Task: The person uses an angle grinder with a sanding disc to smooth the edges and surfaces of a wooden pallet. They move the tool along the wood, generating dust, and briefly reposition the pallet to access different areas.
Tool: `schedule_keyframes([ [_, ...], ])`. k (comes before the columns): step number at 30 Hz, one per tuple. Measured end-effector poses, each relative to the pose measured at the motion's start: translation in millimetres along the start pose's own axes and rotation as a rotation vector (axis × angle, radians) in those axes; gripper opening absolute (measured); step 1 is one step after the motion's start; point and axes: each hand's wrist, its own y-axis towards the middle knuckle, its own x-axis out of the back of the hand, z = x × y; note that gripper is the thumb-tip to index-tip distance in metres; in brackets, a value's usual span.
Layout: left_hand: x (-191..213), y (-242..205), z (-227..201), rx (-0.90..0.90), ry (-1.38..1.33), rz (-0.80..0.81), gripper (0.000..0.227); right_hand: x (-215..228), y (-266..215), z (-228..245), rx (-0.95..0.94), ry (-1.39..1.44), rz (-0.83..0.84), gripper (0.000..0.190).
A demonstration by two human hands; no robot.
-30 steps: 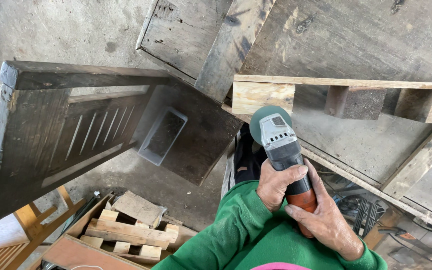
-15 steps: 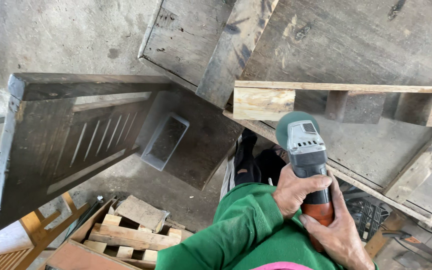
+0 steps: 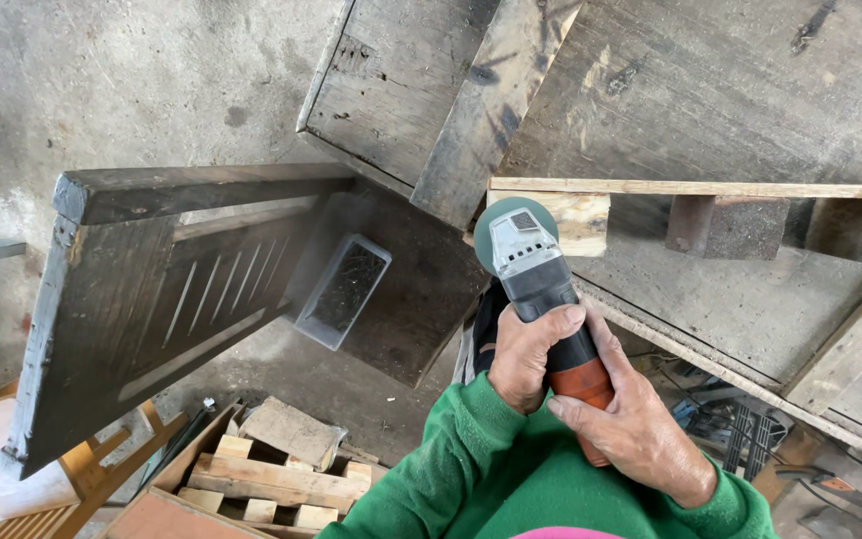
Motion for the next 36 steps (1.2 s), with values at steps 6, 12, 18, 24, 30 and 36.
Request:
schedule_keyframes([
  [6, -2, 0, 8, -0.003, -0.035, 0.060, 0.028, 3, -1, 0, -0.102, -0.039, -0.051, 0.113],
  [12, -7, 0, 19, 0.010, -0.024, 0.056, 0.028, 9, -7, -17, -0.013, 0.040, -0.062, 0.111],
  [18, -12, 2, 29, 0.026, -0.006, 0.069, 0.028, 16, -12, -28, -0.003, 0.037, -0.078, 0.110],
  [24, -16, 0, 36, 0.045, -0.005, 0.089, 0.030, 21, -18, -32, -0.049, 0.055, -0.092, 0.112],
  [30, -21, 0, 43, 0.049, -0.008, 0.094, 0.032, 27, -22, -37, -0.045, 0.020, -0.100, 0.111],
  [36, -27, 2, 53, 0.082, 0.013, 0.095, 0.032, 35, -26, -50, -0.147, 0.006, -0.127, 0.118],
])
